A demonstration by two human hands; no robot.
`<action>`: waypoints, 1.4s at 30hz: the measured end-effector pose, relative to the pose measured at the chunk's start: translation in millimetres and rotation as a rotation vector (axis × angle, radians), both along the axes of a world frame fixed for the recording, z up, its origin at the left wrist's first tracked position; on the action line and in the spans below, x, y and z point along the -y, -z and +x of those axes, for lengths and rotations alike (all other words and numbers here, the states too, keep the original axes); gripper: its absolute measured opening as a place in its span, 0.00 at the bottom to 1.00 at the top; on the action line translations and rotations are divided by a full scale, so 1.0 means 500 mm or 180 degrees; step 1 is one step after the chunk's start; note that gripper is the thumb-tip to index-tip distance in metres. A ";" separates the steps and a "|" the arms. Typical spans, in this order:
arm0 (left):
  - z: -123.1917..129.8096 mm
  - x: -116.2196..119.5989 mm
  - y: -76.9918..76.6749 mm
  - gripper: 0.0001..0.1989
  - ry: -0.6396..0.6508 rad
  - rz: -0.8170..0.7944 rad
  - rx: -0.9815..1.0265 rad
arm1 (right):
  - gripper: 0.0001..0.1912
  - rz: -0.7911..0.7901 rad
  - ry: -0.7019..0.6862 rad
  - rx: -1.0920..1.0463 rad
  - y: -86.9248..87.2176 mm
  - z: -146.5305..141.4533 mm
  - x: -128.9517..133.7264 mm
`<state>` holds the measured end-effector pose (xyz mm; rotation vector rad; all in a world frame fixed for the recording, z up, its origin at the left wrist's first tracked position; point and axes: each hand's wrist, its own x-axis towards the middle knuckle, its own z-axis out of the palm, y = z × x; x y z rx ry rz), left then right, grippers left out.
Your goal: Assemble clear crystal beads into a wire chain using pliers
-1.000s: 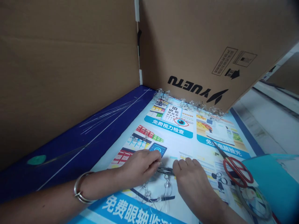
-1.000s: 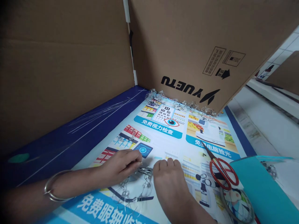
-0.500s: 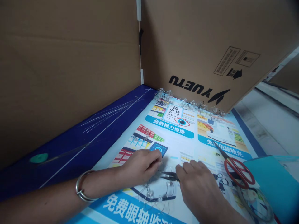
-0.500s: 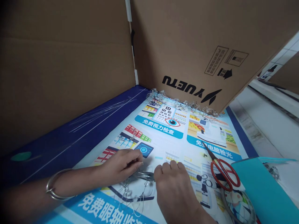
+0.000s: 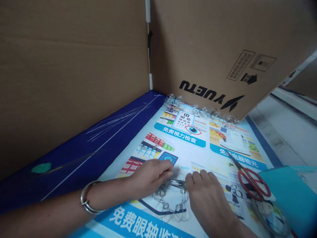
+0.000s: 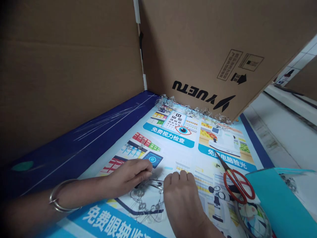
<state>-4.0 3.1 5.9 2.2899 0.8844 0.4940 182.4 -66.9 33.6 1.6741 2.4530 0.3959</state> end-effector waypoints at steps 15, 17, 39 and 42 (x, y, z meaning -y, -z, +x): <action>0.000 -0.003 0.006 0.07 0.0077 -0.0072 0.0167 | 0.08 -0.0019 0.0172 0.0212 -0.021 -0.003 0.011; 0.001 -0.004 0.004 0.07 0.0080 -0.0109 0.0233 | 0.08 -0.0022 0.0157 0.0200 -0.022 -0.002 0.011; 0.000 -0.008 0.000 0.07 0.0100 -0.0264 0.0452 | 0.09 0.0095 0.0113 0.0205 -0.015 0.002 0.006; 0.001 -0.005 -0.002 0.07 0.0086 -0.0258 0.0431 | 0.09 0.0185 0.0158 0.0208 -0.015 0.001 0.005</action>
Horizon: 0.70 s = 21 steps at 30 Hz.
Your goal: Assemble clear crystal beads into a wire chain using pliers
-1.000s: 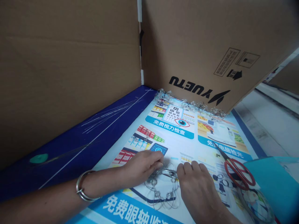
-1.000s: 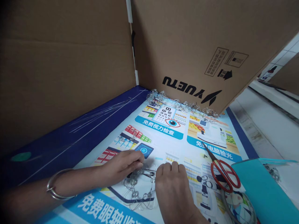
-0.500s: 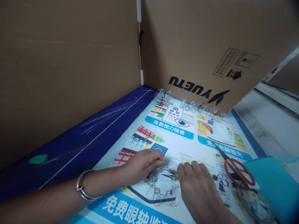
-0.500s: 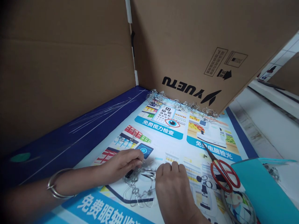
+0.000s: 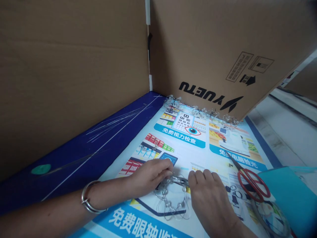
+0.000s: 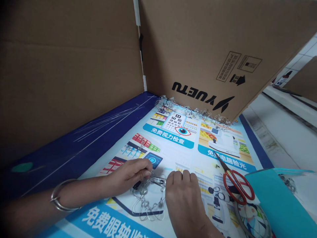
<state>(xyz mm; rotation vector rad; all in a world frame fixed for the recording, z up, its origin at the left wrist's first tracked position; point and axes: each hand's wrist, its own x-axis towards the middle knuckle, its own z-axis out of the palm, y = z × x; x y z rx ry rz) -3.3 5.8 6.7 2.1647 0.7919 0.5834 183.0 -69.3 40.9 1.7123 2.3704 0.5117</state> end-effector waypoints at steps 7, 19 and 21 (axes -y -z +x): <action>0.004 0.005 -0.010 0.07 -0.0112 -0.0073 -0.0092 | 0.09 -0.0065 -0.0007 0.0018 0.005 -0.005 -0.006; -0.003 -0.010 0.005 0.10 0.0272 -0.0512 0.0395 | 0.08 -0.0046 -0.0016 0.0092 -0.010 -0.013 0.006; -0.003 -0.012 0.004 0.10 0.0326 -0.0506 0.0429 | 0.08 -0.0029 -0.0029 0.0067 -0.012 -0.013 0.008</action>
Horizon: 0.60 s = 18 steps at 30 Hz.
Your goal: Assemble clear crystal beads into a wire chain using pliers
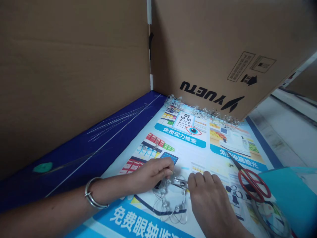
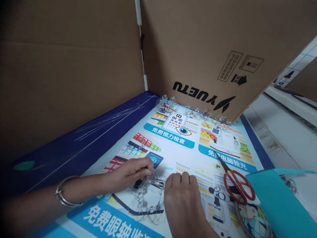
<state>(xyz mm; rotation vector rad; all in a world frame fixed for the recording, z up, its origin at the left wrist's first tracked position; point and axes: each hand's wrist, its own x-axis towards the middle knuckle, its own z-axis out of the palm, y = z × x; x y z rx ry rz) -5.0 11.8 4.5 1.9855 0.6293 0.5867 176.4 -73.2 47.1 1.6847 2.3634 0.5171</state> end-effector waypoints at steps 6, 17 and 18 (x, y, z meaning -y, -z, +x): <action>-0.003 -0.004 0.005 0.10 0.0096 0.0000 0.0072 | 0.07 0.0065 -0.0038 -0.0014 -0.001 0.001 0.002; 0.003 0.012 -0.013 0.06 -0.0233 0.0625 -0.0512 | 0.08 -0.0123 0.0031 -0.0008 0.013 0.002 -0.004; 0.004 0.012 -0.010 0.06 -0.0233 0.0747 -0.0528 | 0.08 -0.0149 0.0026 -0.0009 0.015 0.002 -0.005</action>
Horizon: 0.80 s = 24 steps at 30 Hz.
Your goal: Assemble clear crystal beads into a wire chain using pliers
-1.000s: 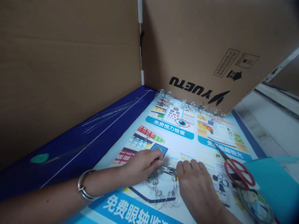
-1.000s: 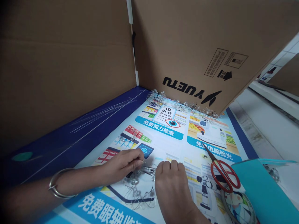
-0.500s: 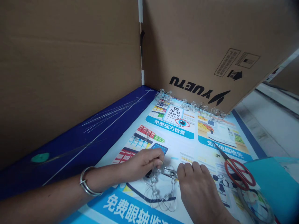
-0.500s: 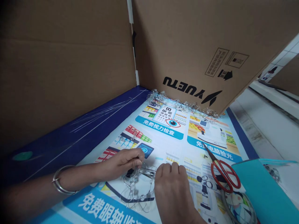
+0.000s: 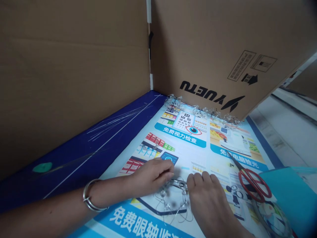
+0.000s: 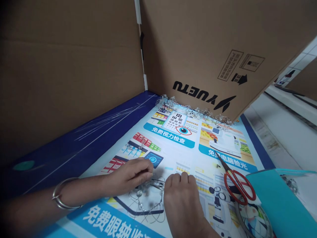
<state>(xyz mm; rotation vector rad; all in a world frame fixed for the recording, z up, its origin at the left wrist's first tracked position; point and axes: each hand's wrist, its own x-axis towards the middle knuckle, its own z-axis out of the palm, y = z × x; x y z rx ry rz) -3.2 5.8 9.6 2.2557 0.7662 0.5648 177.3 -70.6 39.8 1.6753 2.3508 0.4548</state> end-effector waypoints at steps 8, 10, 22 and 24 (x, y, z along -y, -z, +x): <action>0.001 -0.004 0.013 0.06 0.0071 0.0461 0.0079 | 0.07 -0.0109 -0.0061 0.0098 0.003 -0.014 0.000; 0.002 -0.004 0.012 0.07 0.0037 0.0559 0.0078 | 0.07 -0.0159 -0.0075 0.0141 0.002 -0.017 -0.001; -0.005 0.005 0.027 0.04 -0.0201 0.0743 -0.0146 | 0.07 -0.0185 -0.0087 0.0044 0.009 -0.010 0.002; -0.007 0.005 0.027 0.04 -0.0225 0.0774 -0.0186 | 0.07 -0.0158 -0.0135 -0.0111 0.010 0.003 0.002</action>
